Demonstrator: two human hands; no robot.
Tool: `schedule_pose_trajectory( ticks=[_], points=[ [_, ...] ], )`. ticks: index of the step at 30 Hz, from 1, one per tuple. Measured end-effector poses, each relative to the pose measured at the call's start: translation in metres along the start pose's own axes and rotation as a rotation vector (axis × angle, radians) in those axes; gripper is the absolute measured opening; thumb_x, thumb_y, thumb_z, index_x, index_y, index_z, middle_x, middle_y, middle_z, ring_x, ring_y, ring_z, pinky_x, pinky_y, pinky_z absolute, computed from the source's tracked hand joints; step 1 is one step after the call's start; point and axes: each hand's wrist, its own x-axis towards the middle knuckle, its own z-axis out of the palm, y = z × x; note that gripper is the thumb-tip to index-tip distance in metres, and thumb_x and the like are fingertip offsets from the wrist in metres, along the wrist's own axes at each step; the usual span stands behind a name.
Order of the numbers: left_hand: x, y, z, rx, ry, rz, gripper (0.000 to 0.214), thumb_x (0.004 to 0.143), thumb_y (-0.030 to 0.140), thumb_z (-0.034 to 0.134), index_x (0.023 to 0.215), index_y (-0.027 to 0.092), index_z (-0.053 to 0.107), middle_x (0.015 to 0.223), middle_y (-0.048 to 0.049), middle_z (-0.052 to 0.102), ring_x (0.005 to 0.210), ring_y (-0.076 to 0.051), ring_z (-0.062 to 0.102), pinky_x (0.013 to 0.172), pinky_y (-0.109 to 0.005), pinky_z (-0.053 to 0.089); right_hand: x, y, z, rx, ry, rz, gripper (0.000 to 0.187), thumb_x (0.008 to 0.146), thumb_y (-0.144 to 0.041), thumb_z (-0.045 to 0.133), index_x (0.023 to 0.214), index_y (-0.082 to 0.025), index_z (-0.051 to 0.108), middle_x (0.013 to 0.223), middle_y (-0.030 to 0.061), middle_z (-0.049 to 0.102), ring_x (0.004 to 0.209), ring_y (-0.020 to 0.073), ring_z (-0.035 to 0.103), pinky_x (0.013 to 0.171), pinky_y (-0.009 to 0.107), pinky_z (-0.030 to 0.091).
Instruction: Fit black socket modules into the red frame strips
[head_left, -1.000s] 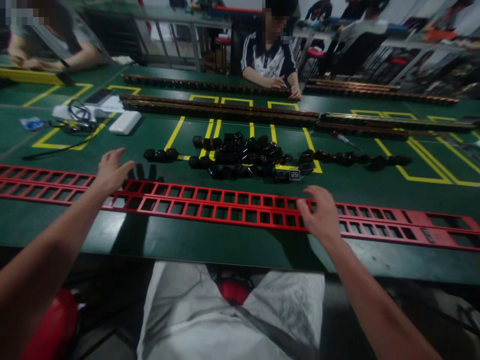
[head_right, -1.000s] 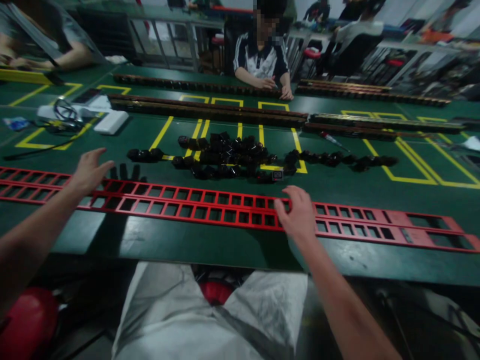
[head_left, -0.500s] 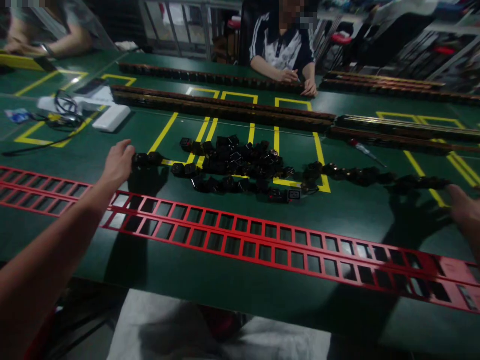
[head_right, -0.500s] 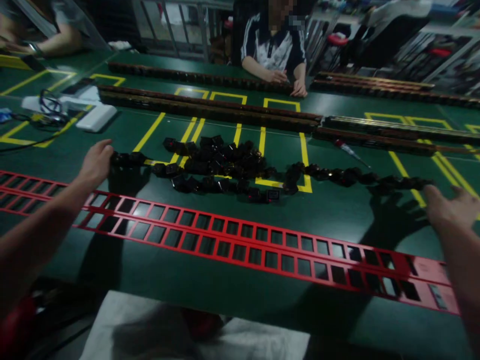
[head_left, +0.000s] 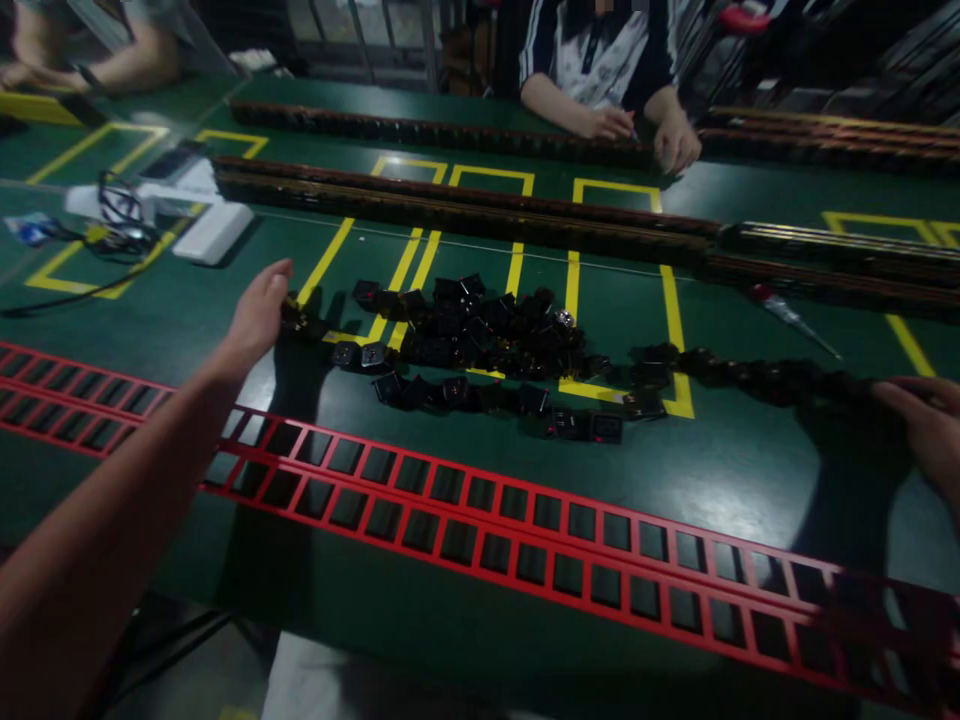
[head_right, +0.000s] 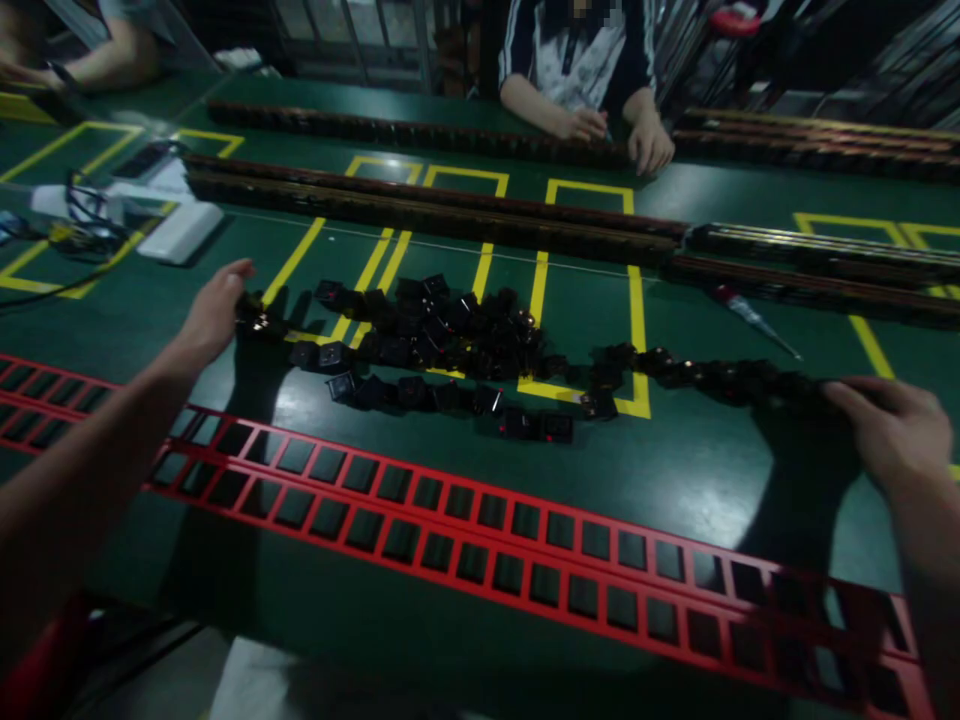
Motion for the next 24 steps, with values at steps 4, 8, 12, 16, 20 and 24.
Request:
schedule_pose_trajectory(
  ticks=[4, 8, 12, 16, 20, 24],
  points=[
    [0.032, 0.005, 0.016, -0.087, -0.141, 0.057, 0.062, 0.106, 0.048, 0.030, 0.150, 0.007, 0.043, 0.152, -0.0127, 0.053, 0.139, -0.019, 0.047, 0.123, -0.042, 0.030, -0.021, -0.051, 0.014, 0.074, -0.105, -0.193, 0.060, 0.082, -0.067, 0.068, 0.116, -0.020, 0.078, 0.124, 0.0212, 0.066, 0.108, 0.0278, 0.055, 0.083, 0.049, 0.037],
    [0.049, 0.024, 0.039, -0.123, -0.320, 0.159, 0.062, 0.106, 0.049, 0.027, 0.152, 0.012, 0.043, 0.147, -0.0110, 0.059, 0.138, -0.021, 0.050, 0.121, -0.041, 0.032, -0.041, -0.113, 0.029, 0.036, -0.259, -0.286, 0.038, 0.086, -0.043, 0.070, 0.115, -0.020, 0.077, 0.136, 0.0176, 0.061, 0.120, 0.0258, 0.055, 0.096, 0.044, 0.039],
    [0.041, 0.055, 0.062, -0.073, -0.421, 0.308, 0.062, 0.102, 0.054, 0.031, 0.140, 0.014, 0.060, 0.145, -0.0107, 0.061, 0.136, -0.025, 0.053, 0.119, -0.041, 0.036, -0.076, -0.166, 0.045, 0.086, -0.378, -0.466, 0.037, 0.089, -0.040, 0.062, 0.113, -0.015, 0.076, 0.142, 0.0185, 0.056, 0.126, 0.0250, 0.052, 0.104, 0.039, 0.037],
    [0.015, 0.082, 0.076, -0.145, -0.412, 0.355, 0.063, 0.098, 0.060, 0.036, 0.123, 0.015, 0.073, 0.128, -0.0123, 0.071, 0.123, -0.028, 0.062, 0.114, -0.044, 0.042, -0.121, -0.205, 0.063, 0.245, -0.400, -0.566, 0.042, 0.086, -0.045, 0.059, 0.111, -0.015, 0.075, 0.141, 0.0184, 0.056, 0.131, 0.0302, 0.052, 0.110, 0.044, 0.038],
    [-0.015, 0.097, 0.086, -0.182, -0.311, 0.332, 0.062, 0.099, 0.056, 0.034, 0.125, 0.013, 0.071, 0.127, -0.0139, 0.071, 0.122, -0.028, 0.062, 0.112, -0.044, 0.043, -0.170, -0.235, 0.079, 0.401, -0.366, -0.556, 0.042, 0.084, -0.046, 0.058, 0.112, -0.019, 0.074, 0.142, 0.0145, 0.056, 0.133, 0.0314, 0.052, 0.115, 0.051, 0.037],
    [-0.041, 0.104, 0.088, -0.168, -0.245, 0.345, 0.055, 0.102, 0.049, 0.032, 0.127, 0.015, 0.068, 0.137, -0.0151, 0.064, 0.133, -0.028, 0.054, 0.119, -0.048, 0.034, -0.219, -0.249, 0.084, 0.410, -0.381, -0.492, 0.053, 0.085, -0.048, 0.059, 0.125, -0.014, 0.069, 0.149, 0.0196, 0.049, 0.140, 0.0317, 0.046, 0.118, 0.051, 0.035]
  ],
)
